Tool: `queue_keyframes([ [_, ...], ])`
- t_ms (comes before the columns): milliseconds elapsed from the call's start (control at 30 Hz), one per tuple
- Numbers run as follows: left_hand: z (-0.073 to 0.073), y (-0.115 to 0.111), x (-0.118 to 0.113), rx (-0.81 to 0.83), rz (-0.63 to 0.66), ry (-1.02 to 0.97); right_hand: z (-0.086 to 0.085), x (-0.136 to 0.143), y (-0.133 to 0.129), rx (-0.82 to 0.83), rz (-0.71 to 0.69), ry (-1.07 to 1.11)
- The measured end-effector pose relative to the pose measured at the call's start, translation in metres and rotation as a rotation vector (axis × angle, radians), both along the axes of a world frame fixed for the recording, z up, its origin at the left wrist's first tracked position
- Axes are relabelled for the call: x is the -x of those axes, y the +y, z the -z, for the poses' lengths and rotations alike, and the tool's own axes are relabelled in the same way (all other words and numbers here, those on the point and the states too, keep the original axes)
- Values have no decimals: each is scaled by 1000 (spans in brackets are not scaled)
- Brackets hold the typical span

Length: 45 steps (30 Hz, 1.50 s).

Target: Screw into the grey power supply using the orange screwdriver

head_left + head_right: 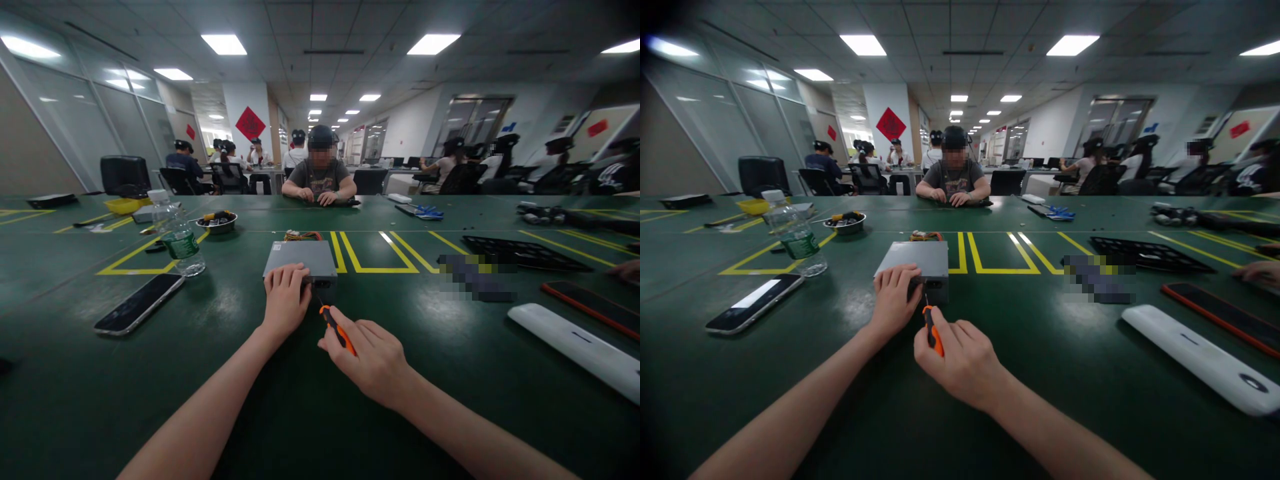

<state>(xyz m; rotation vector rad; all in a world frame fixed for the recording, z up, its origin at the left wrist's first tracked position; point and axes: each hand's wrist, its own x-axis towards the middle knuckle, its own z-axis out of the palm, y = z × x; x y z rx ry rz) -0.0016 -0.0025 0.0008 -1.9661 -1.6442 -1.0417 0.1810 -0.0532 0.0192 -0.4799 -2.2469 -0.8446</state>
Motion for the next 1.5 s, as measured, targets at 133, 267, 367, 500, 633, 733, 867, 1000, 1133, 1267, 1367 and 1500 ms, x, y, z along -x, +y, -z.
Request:
queue_keyframes([
  [133,0,0,1,6,-5,15,1,-1,-1,51,-45,-38],
  [267,1,1,1,4,-11,18,-3,0,-2,-8,-71,-66],
  [367,1,1,1,-1,-6,14,-4,0,-2,-18,-52,-31],
  [500,1,0,1,3,-3,11,-2,4,-5,44,-52,-58],
  [633,0,0,1,10,3,11,0,6,-6,-18,-33,-49],
  [733,0,0,2,5,8,2,1,3,-2,-50,6,7],
  [867,1,0,1,-3,6,2,1,-1,-1,-25,-5,8],
  [1000,2,1,1,-1,-2,3,-1,2,-3,-5,-70,-31],
  [1133,2,1,1,0,-7,-2,-2,2,-2,6,-95,-19],
  [1267,2,2,2,1,-3,-8,-2,-5,2,36,-102,10],
  [1367,2,2,2,-3,3,-10,0,-13,4,49,-129,44],
  [1500,1,2,3,0,11,-4,4,-24,5,71,-151,68],
])
